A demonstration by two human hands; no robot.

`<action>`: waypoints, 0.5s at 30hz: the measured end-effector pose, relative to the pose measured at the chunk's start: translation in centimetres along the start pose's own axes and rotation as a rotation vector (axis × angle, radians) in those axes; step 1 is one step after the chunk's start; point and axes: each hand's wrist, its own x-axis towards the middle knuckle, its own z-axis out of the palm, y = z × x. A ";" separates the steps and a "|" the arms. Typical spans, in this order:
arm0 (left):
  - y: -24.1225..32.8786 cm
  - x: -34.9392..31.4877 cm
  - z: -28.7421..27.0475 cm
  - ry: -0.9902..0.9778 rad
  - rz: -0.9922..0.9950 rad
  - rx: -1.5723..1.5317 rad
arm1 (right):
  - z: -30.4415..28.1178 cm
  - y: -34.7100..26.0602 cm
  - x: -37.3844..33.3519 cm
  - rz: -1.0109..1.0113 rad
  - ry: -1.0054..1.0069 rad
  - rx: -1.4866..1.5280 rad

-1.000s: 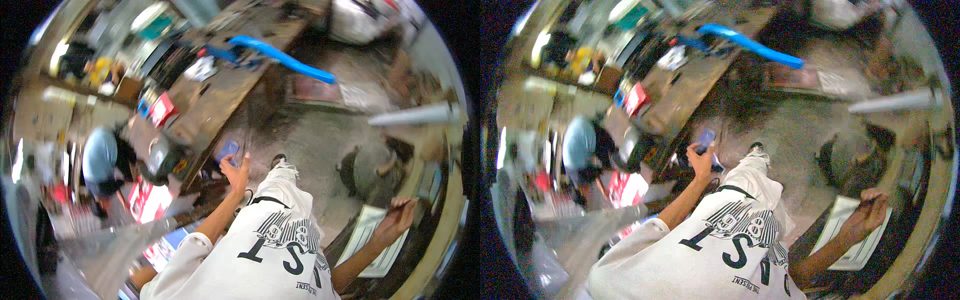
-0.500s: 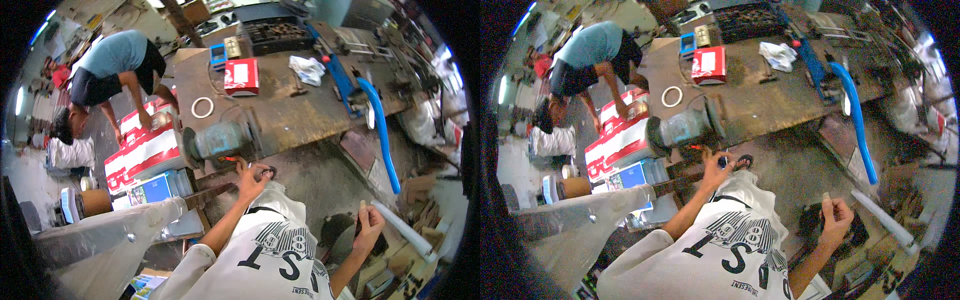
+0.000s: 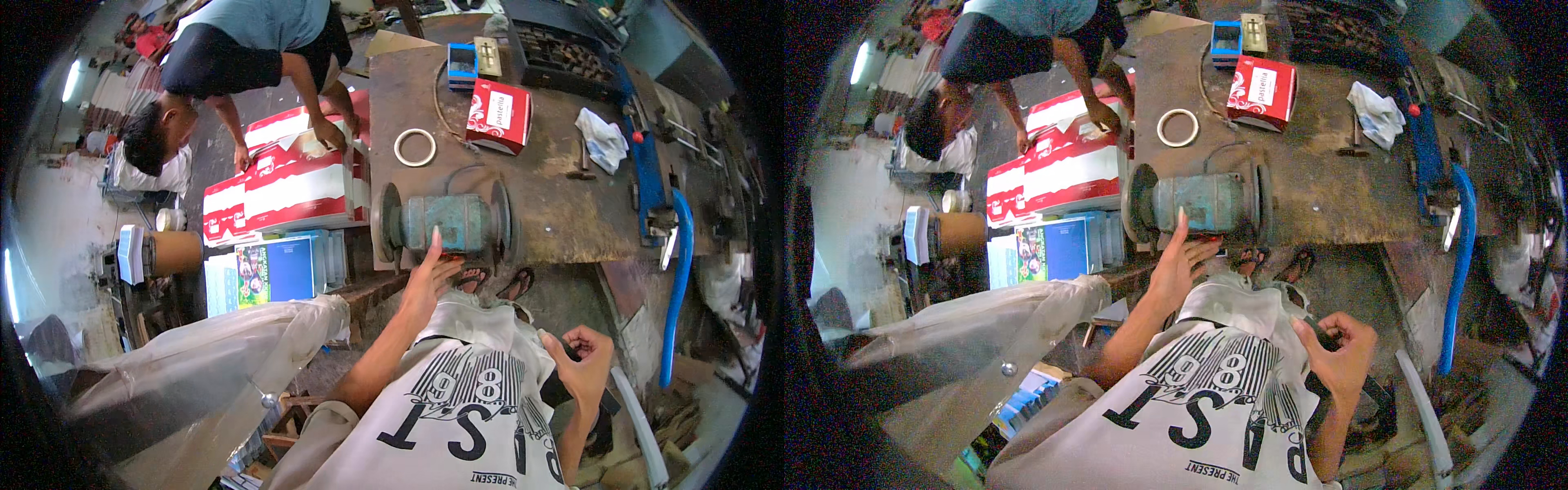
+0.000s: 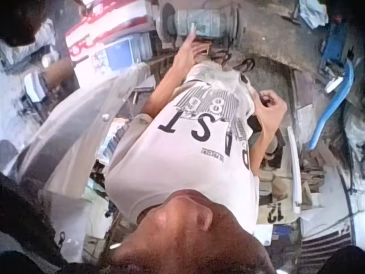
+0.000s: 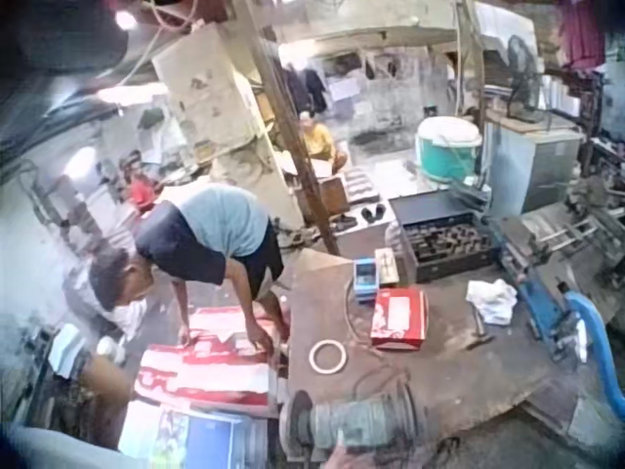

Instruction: The person assembles a white frame by fitting black strips into its edges, using a grinder to smooth the ends of the strips and a mallet to hammer them into place.

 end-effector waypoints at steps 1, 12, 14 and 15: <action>0.4 0.1 0.4 0.041 -0.030 -0.016 | 0.1 0.1 0.2 -0.008 -0.011 -0.022; -0.3 1.1 3.0 0.208 0.019 -0.234 | -0.6 0.7 3.8 -0.023 -0.082 -0.005; -0.9 1.4 2.8 0.200 0.022 -0.230 | -0.6 2.2 4.9 -0.065 -0.128 -0.024; -0.5 1.3 2.2 0.164 0.025 -0.235 | -0.5 2.9 5.3 -0.124 -0.199 -0.034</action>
